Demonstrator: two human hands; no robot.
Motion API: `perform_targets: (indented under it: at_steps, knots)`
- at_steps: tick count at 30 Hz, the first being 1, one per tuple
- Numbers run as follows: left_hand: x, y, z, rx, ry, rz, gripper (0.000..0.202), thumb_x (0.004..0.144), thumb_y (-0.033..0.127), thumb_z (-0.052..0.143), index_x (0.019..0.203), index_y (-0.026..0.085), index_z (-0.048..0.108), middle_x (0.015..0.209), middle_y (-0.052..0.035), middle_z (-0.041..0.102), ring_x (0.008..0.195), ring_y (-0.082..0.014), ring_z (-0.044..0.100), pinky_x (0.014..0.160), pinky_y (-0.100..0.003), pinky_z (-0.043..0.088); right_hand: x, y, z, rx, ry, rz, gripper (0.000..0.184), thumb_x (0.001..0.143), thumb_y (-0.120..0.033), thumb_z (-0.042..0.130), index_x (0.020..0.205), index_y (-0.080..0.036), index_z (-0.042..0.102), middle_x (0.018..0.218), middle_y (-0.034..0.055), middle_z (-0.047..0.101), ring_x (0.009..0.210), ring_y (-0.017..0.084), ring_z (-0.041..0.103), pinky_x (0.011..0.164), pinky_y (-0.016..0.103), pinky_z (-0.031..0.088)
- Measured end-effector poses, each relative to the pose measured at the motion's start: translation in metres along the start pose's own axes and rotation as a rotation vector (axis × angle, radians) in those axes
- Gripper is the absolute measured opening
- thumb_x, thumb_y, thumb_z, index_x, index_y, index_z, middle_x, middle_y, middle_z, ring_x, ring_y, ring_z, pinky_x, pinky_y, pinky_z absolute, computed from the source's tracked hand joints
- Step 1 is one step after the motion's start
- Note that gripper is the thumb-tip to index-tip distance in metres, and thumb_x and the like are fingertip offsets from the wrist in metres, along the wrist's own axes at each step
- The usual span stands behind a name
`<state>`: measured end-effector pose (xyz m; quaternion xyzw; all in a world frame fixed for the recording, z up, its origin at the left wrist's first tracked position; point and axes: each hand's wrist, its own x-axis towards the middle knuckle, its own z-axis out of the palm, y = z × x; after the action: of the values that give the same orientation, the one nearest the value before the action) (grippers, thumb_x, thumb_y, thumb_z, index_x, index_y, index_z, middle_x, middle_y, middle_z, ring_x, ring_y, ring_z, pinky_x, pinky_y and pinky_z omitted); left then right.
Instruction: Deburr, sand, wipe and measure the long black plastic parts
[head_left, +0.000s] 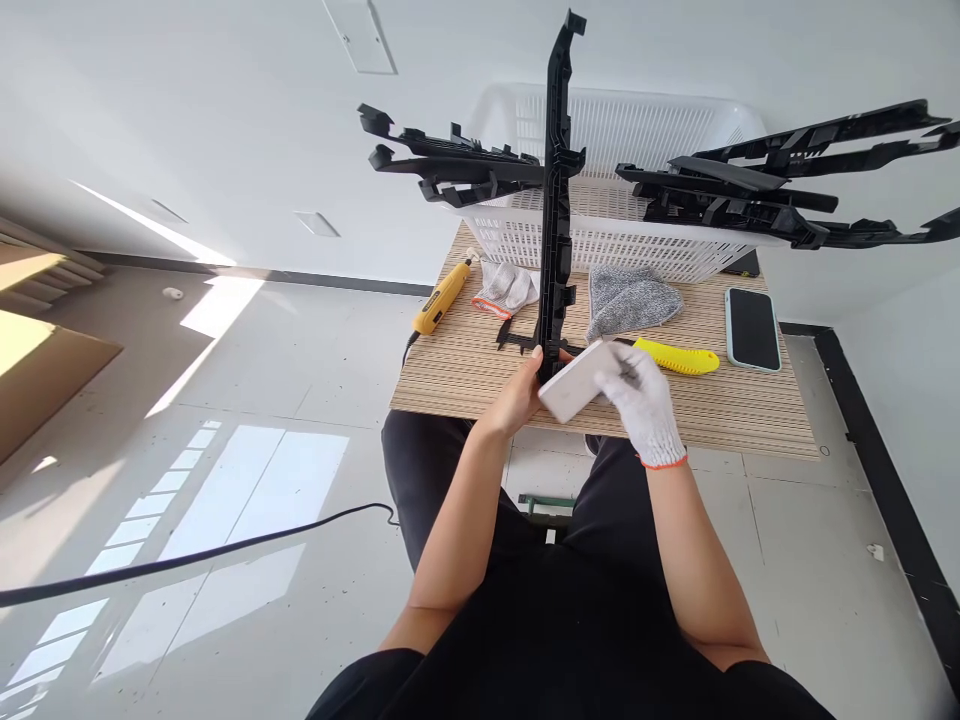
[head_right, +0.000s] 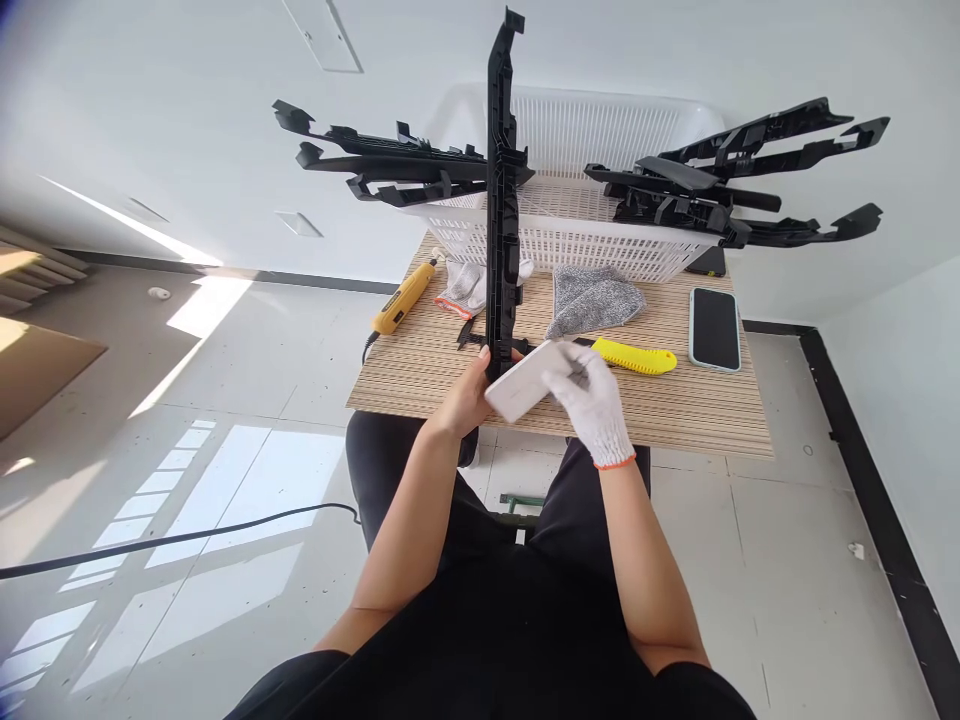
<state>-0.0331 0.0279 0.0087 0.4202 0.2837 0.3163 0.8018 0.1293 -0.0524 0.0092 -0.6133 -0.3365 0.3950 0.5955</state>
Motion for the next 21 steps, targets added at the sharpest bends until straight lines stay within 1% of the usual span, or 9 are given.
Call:
perform_targets:
  at_steps: [1,2,5,9,12,13,17,20,21]
  knots:
    - [0.0,0.0,0.0,0.008,0.002,-0.01,0.05,0.089,0.066,0.057,0.096,0.017,0.069,0.096,-0.0062,0.071,0.094,-0.0243,0.066,0.077,-0.031,0.054,0.0,-0.001,0.001,-0.008,-0.041,0.014,0.052,0.072,-0.039,0.081,0.119,-0.022,0.066,0.112,0.0081,0.071,0.092,0.022,0.069,0.067,0.033,0.06]
    - [0.0,0.0,0.0,0.011,-0.001,-0.01,0.051,0.088,0.067,0.058,0.096,0.017,0.069,0.097,-0.0066,0.072,0.097,-0.0255,0.066,0.08,-0.032,0.054,0.0,-0.001,0.002,-0.002,-0.021,0.006,0.052,0.07,-0.038,0.082,0.117,-0.022,0.066,0.112,0.008,0.072,0.093,0.022,0.068,0.069,0.033,0.06]
    - [0.0,0.0,0.001,0.006,-0.029,0.026,0.053,0.087,0.067,0.06,0.098,0.016,0.07,0.102,-0.0074,0.073,0.104,-0.0268,0.066,0.087,-0.035,0.054,0.0,0.001,0.004,0.063,0.163,-0.085,0.048,0.072,-0.038,0.081,0.115,-0.022,0.067,0.114,0.0074,0.071,0.1,0.021,0.067,0.08,0.034,0.06]
    - [0.0,-0.001,0.001,-0.012,-0.038,0.0,0.056,0.086,0.065,0.063,0.109,0.015,0.07,0.109,-0.0091,0.073,0.109,-0.0283,0.065,0.093,-0.037,0.052,0.0,0.007,0.004,0.049,0.003,-0.043,0.051,0.067,-0.039,0.087,0.112,-0.022,0.069,0.113,0.0064,0.072,0.098,0.022,0.067,0.081,0.036,0.059]
    - [-0.001,-0.001,-0.001,0.004,-0.038,0.017,0.058,0.082,0.066,0.067,0.112,0.016,0.071,0.112,-0.0098,0.072,0.11,-0.0288,0.064,0.09,-0.037,0.053,0.002,0.009,0.002,0.18,0.209,-0.086,0.048,0.072,-0.043,0.083,0.113,-0.023,0.068,0.114,0.0058,0.071,0.099,0.021,0.067,0.083,0.036,0.059]
    - [-0.001,-0.002,-0.001,0.025,-0.039,0.023,0.058,0.082,0.066,0.067,0.113,0.016,0.071,0.114,-0.0096,0.072,0.11,-0.0285,0.064,0.089,-0.036,0.053,0.003,0.009,0.001,0.21,0.234,-0.09,0.047,0.073,-0.043,0.082,0.113,-0.023,0.068,0.113,0.0056,0.071,0.098,0.02,0.067,0.082,0.035,0.059]
    - [-0.001,-0.005,-0.006,0.086,-0.032,0.019,0.056,0.085,0.065,0.065,0.116,0.019,0.071,0.115,-0.0083,0.072,0.106,-0.0259,0.065,0.084,-0.033,0.052,0.004,0.009,-0.001,0.155,0.072,-0.005,0.051,0.065,-0.038,0.088,0.11,-0.024,0.07,0.104,0.0045,0.072,0.092,0.019,0.066,0.078,0.033,0.059]
    - [0.001,-0.009,-0.008,0.101,-0.025,0.005,0.058,0.083,0.064,0.069,0.119,0.018,0.071,0.111,-0.008,0.072,0.099,-0.024,0.066,0.081,-0.033,0.053,0.005,0.009,-0.002,0.236,0.181,-0.052,0.049,0.074,-0.042,0.081,0.118,-0.026,0.066,0.11,0.0042,0.071,0.095,0.02,0.067,0.078,0.035,0.059]
    - [0.001,-0.009,-0.008,0.103,-0.016,0.0,0.059,0.082,0.064,0.07,0.119,0.018,0.071,0.108,-0.008,0.072,0.097,-0.0235,0.066,0.081,-0.033,0.053,0.006,0.009,-0.002,0.248,0.183,-0.061,0.05,0.075,-0.042,0.079,0.12,-0.026,0.065,0.111,0.0043,0.07,0.095,0.02,0.067,0.078,0.035,0.059]
